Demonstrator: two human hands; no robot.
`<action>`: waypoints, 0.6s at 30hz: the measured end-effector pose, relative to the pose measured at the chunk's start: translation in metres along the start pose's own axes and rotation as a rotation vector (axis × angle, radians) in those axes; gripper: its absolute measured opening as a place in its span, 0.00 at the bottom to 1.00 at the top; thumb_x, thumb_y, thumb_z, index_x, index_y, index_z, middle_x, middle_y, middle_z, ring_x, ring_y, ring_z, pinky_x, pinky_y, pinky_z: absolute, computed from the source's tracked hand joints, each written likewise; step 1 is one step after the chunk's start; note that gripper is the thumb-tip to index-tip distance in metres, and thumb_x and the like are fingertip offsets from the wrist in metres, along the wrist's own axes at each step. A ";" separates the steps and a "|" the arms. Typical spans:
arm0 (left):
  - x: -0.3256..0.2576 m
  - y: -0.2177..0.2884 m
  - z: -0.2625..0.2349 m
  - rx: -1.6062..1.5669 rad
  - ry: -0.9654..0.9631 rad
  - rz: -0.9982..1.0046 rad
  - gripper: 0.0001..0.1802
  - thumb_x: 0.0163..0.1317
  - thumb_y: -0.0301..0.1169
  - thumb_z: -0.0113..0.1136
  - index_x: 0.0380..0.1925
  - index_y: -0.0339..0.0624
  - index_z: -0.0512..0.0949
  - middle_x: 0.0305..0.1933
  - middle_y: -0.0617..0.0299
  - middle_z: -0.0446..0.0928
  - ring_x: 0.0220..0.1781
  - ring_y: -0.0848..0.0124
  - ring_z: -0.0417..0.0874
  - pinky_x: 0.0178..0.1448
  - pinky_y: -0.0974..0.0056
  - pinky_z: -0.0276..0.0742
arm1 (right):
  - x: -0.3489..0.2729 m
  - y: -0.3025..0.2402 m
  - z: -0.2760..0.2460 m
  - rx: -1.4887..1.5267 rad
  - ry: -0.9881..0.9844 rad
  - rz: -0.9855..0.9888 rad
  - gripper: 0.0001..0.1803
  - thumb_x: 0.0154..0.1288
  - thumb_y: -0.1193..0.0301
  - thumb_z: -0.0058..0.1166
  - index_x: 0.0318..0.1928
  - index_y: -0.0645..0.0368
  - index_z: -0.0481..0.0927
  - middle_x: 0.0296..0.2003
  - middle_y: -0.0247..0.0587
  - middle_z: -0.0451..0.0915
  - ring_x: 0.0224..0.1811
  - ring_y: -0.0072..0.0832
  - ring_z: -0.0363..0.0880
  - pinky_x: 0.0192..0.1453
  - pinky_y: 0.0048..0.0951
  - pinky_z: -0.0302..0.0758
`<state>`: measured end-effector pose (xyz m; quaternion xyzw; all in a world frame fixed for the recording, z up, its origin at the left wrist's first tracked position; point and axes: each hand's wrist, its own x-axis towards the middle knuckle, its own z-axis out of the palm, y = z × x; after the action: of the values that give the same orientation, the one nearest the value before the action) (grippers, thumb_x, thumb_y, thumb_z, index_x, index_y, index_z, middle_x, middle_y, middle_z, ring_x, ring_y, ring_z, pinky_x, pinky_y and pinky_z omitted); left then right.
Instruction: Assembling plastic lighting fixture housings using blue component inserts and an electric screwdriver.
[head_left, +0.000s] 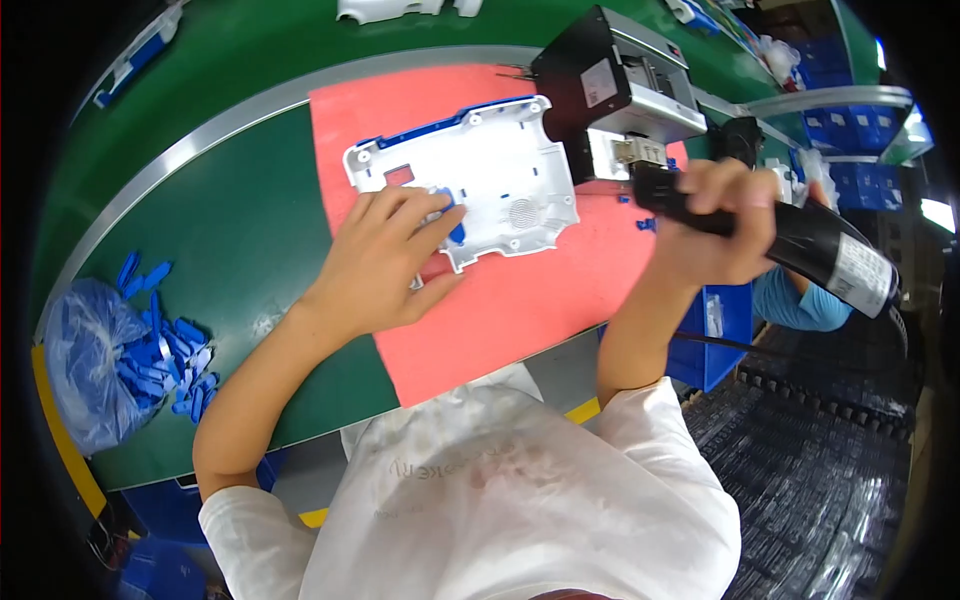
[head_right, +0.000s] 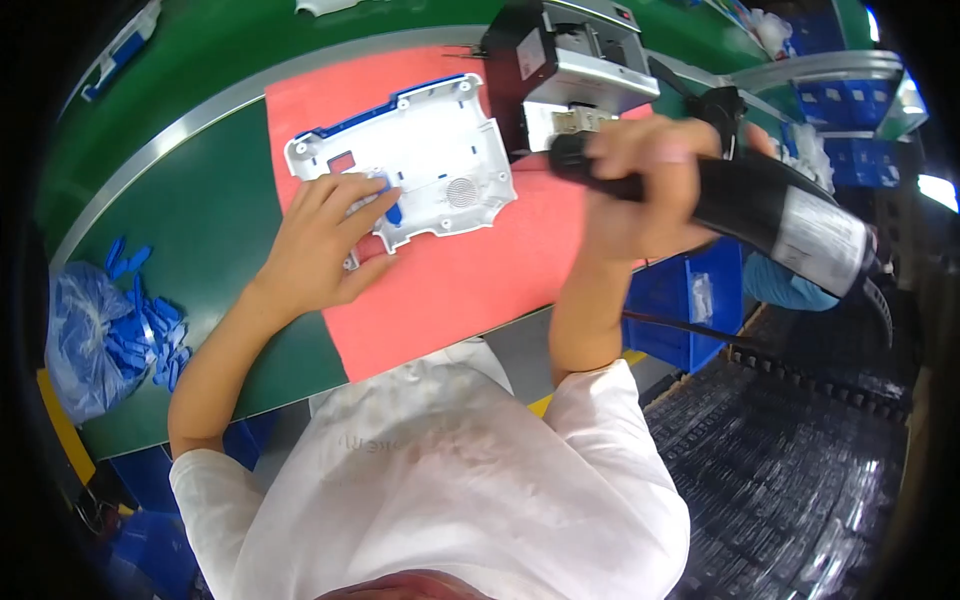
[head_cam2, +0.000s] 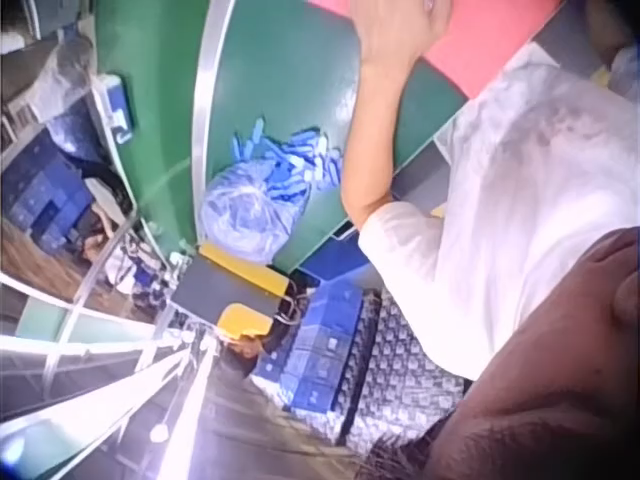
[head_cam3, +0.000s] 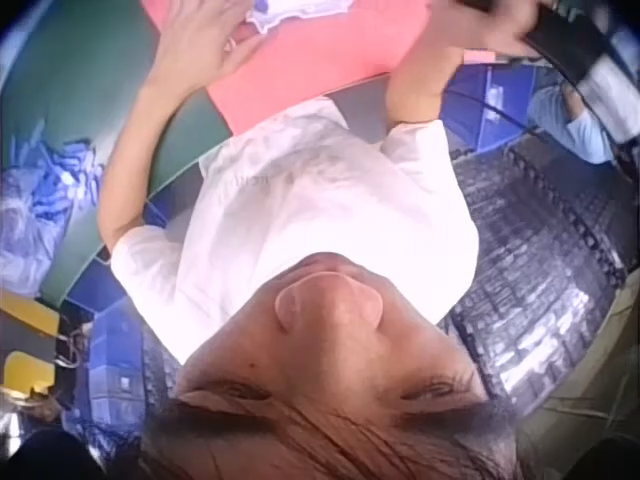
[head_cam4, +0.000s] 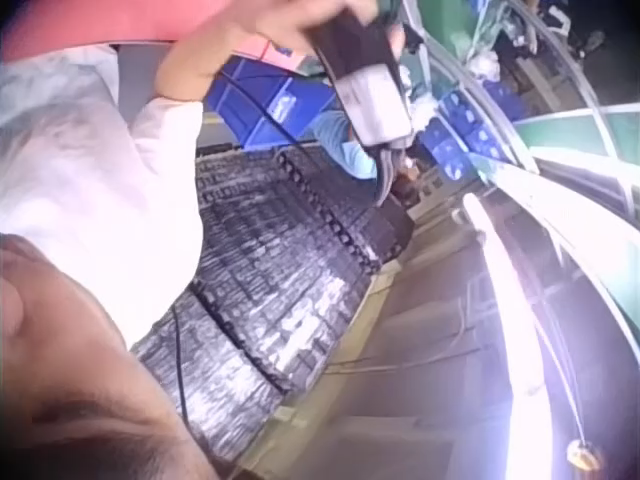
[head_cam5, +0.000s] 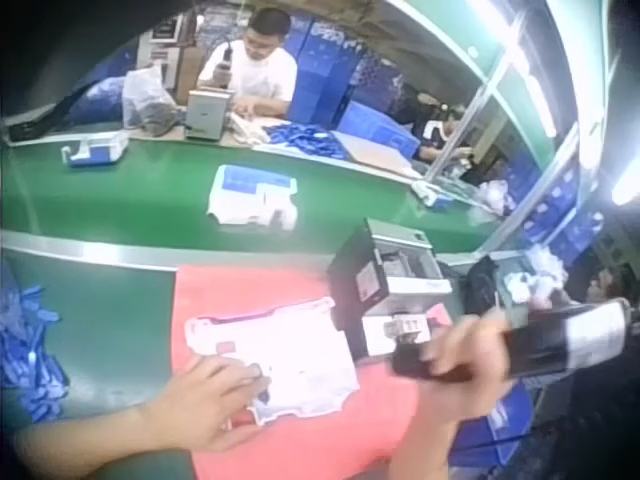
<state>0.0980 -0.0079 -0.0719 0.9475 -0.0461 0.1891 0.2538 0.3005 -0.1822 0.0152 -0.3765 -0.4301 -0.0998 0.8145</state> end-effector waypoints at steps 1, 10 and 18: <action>0.000 0.000 0.000 0.015 -0.014 -0.017 0.31 0.46 0.36 0.68 0.54 0.39 0.76 0.56 0.55 0.73 0.56 0.56 0.72 0.58 0.54 0.68 | 0.013 -0.006 -0.013 -0.078 0.068 -0.068 0.32 0.61 0.79 0.47 0.64 0.62 0.52 0.21 0.40 0.71 0.15 0.26 0.68 0.21 0.34 0.74; 0.001 -0.004 0.006 -0.005 0.100 0.034 0.28 0.44 0.35 0.70 0.48 0.38 0.79 0.55 0.57 0.75 0.54 0.59 0.73 0.54 0.56 0.69 | 0.021 0.015 -0.035 -0.333 0.060 0.025 0.29 0.56 0.86 0.54 0.58 0.72 0.60 0.19 0.38 0.74 0.15 0.24 0.72 0.24 0.28 0.73; -0.002 -0.005 0.003 -0.048 0.095 -0.046 0.36 0.43 0.37 0.72 0.55 0.40 0.74 0.52 0.54 0.74 0.53 0.55 0.73 0.55 0.56 0.68 | -0.003 -0.008 -0.003 -0.089 0.030 0.135 0.34 0.58 0.84 0.51 0.64 0.62 0.55 0.21 0.39 0.71 0.14 0.25 0.68 0.20 0.31 0.73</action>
<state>0.0975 -0.0054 -0.0770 0.9319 -0.0170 0.2269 0.2824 0.2965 -0.1900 0.0165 -0.4391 -0.3867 -0.0694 0.8080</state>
